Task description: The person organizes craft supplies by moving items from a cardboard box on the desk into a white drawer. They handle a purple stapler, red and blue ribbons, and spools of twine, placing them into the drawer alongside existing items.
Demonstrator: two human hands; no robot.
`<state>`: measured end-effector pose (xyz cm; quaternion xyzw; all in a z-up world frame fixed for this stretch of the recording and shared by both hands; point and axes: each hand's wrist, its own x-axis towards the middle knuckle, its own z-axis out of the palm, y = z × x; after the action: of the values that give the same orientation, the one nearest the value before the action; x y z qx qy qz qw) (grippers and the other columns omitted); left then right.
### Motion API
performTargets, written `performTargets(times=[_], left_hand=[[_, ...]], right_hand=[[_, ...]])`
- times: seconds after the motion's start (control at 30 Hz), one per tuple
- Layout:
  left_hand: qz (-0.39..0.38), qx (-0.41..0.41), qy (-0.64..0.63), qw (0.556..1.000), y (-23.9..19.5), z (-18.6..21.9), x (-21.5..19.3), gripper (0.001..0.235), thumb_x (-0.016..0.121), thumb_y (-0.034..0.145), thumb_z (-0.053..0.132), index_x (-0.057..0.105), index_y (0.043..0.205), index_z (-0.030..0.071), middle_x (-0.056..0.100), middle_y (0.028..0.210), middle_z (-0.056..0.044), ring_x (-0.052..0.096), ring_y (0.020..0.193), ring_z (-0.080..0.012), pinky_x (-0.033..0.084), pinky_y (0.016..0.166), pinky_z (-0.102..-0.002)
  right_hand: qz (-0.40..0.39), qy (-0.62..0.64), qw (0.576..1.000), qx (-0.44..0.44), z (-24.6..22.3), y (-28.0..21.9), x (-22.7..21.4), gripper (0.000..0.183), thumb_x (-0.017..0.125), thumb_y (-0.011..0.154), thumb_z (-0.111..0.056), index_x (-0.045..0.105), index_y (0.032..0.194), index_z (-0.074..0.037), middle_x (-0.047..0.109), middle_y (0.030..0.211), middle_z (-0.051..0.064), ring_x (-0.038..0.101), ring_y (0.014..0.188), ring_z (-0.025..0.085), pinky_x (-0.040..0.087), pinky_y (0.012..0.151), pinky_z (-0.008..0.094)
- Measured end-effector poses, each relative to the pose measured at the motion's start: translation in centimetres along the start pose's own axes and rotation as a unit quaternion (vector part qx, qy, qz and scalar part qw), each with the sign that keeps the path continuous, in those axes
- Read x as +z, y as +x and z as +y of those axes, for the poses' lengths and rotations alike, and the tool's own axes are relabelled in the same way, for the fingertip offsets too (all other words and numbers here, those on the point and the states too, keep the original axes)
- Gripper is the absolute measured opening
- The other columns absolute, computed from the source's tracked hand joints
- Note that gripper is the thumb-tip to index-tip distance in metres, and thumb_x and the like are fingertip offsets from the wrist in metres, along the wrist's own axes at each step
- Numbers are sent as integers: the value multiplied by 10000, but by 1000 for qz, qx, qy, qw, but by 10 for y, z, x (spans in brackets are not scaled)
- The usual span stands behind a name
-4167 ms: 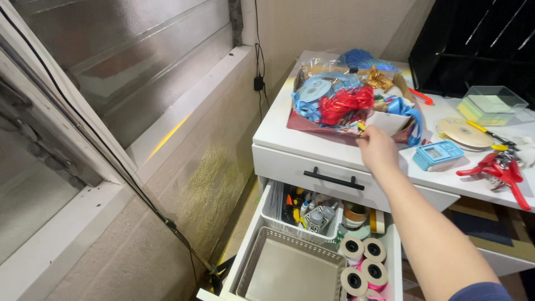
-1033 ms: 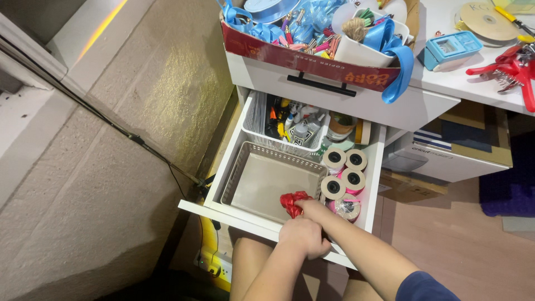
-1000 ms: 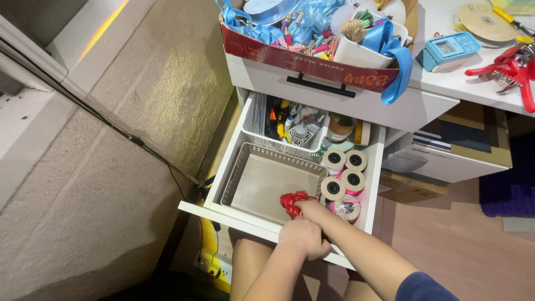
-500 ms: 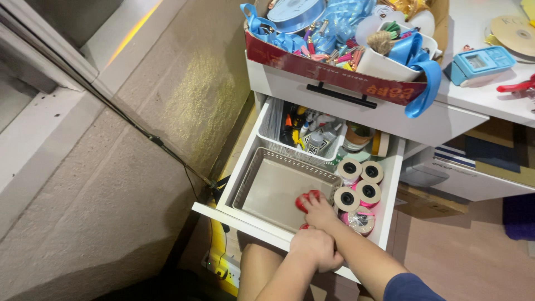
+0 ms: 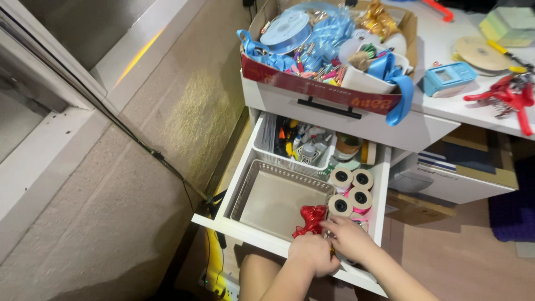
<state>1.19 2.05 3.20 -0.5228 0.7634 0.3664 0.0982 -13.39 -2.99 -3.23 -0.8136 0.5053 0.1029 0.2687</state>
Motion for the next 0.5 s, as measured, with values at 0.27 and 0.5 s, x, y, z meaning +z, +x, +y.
performTargets(times=[0.27, 0.5], left_hand=[[50, 9, -2, 999, 1, -4, 11, 522, 363, 823, 442, 603, 1036, 29, 593, 1010, -165, 521, 978, -346, 447, 763, -454], [256, 78, -76, 960, 39, -37, 20, 163, 506, 754, 277, 592, 730, 140, 628, 762, -100, 586, 703, -367, 470, 570, -489]], right_hand=[[54, 110, 972, 198, -19, -78, 12, 355, 391, 842, -494, 655, 944, -279, 664, 1030, -66, 561, 1012, 162, 447, 850, 327], [162, 6, 962, 221, 19, -49, 62, 379, 428, 770, -588, 649, 1002, -384, 523, 1226, -184, 322, 1334, 132, 357, 1065, 365]])
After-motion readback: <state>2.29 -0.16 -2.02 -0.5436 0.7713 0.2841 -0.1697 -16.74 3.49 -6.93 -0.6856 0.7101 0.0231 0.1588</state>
